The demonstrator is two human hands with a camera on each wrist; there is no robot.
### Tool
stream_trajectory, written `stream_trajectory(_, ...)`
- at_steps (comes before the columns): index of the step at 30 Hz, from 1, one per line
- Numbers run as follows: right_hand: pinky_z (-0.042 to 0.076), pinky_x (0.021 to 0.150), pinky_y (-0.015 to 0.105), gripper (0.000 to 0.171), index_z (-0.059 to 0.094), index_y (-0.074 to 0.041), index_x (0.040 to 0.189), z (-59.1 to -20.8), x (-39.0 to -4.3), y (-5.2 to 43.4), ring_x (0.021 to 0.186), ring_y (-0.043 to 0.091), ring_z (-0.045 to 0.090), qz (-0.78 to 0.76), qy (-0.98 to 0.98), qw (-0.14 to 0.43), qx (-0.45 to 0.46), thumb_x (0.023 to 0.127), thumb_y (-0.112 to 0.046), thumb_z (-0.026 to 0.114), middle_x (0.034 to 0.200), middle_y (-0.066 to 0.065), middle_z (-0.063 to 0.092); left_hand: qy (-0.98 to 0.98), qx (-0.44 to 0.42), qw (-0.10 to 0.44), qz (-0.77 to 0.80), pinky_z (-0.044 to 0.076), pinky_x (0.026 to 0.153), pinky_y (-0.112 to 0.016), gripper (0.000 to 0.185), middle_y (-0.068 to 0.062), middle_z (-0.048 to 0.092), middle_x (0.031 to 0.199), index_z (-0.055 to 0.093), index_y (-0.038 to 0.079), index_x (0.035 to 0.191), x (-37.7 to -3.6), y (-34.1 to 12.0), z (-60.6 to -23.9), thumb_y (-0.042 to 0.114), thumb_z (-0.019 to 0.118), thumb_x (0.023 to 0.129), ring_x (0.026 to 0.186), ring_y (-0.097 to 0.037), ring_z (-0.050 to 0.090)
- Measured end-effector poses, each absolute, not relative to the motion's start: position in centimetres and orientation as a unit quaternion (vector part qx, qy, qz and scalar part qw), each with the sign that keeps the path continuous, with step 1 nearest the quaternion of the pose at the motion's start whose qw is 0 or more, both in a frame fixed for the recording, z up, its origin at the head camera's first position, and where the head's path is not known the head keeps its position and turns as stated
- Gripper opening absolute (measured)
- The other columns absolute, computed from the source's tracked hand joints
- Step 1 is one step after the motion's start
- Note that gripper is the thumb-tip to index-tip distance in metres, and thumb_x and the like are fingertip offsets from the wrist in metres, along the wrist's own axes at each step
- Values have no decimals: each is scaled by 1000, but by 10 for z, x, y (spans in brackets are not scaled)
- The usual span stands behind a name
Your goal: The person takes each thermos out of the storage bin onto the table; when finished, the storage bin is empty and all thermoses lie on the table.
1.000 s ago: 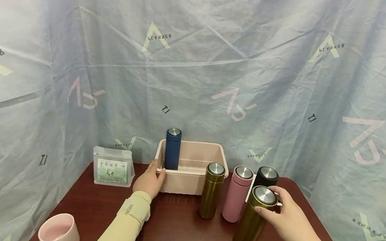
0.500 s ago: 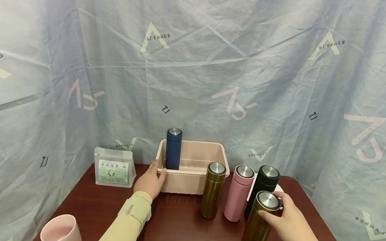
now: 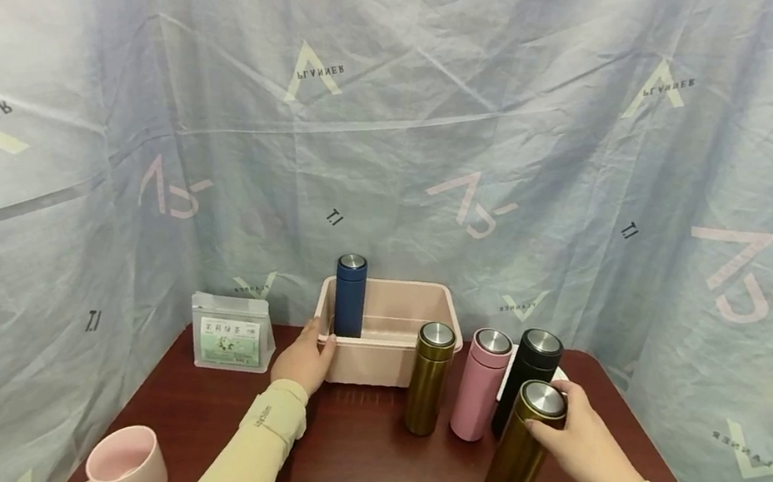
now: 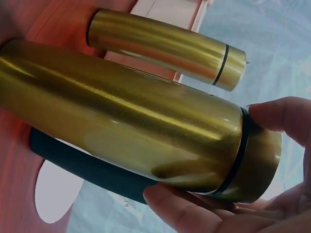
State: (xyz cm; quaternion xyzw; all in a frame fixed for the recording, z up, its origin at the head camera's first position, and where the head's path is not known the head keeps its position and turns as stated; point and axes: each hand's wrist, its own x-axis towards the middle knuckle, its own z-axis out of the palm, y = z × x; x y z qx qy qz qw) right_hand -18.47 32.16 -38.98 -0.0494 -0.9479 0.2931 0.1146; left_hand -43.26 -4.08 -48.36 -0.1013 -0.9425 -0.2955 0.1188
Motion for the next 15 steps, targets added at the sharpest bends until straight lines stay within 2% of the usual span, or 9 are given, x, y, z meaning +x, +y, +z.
stream_trajectory(4, 48, 86, 40, 78, 30, 13, 140, -387, -185, 320, 112, 36, 58, 278, -952, 125, -36, 90, -27, 76, 126, 30, 54, -942, -102, 116, -298, 53, 85, -50, 68, -10, 39, 155, 34, 10, 156, -432, -42, -484, 52, 41, 103, 116, -34, 62)
stream_trajectory(7, 47, 90, 51, 81, 30, 15, 139, -376, -184, 316, 113, 44, 55, 258, -953, 156, -20, 88, -25, 78, 125, 36, 52, -943, -101, 113, -297, 54, 84, -50, 68, -10, 39, 155, 34, 10, 156, -432, -43, -485, 53, 41, 103, 115, -33, 63)
stream_trajectory(11, 37, 95, 67, 88, 26, 17, 142, -344, -183, 301, 120, 55, 44, 228, -954, 195, -4, 88, -29, 78, 129, 41, 45, -943, -100, 109, -298, 54, 81, -49, 68, -10, 39, 155, 34, 10, 156, -431, -43, -485, 53, 41, 103, 111, -34, 65)
stream_trajectory(15, 36, 96, 67, 91, 22, 13, 148, -304, -197, 279, 123, 53, 42, 229, -952, 204, 2, 92, -38, 73, 138, 38, 38, -941, -100, 111, -302, 55, 78, -50, 68, -10, 38, 156, 35, 10, 156, -431, -41, -483, 52, 42, 103, 108, -34, 66)
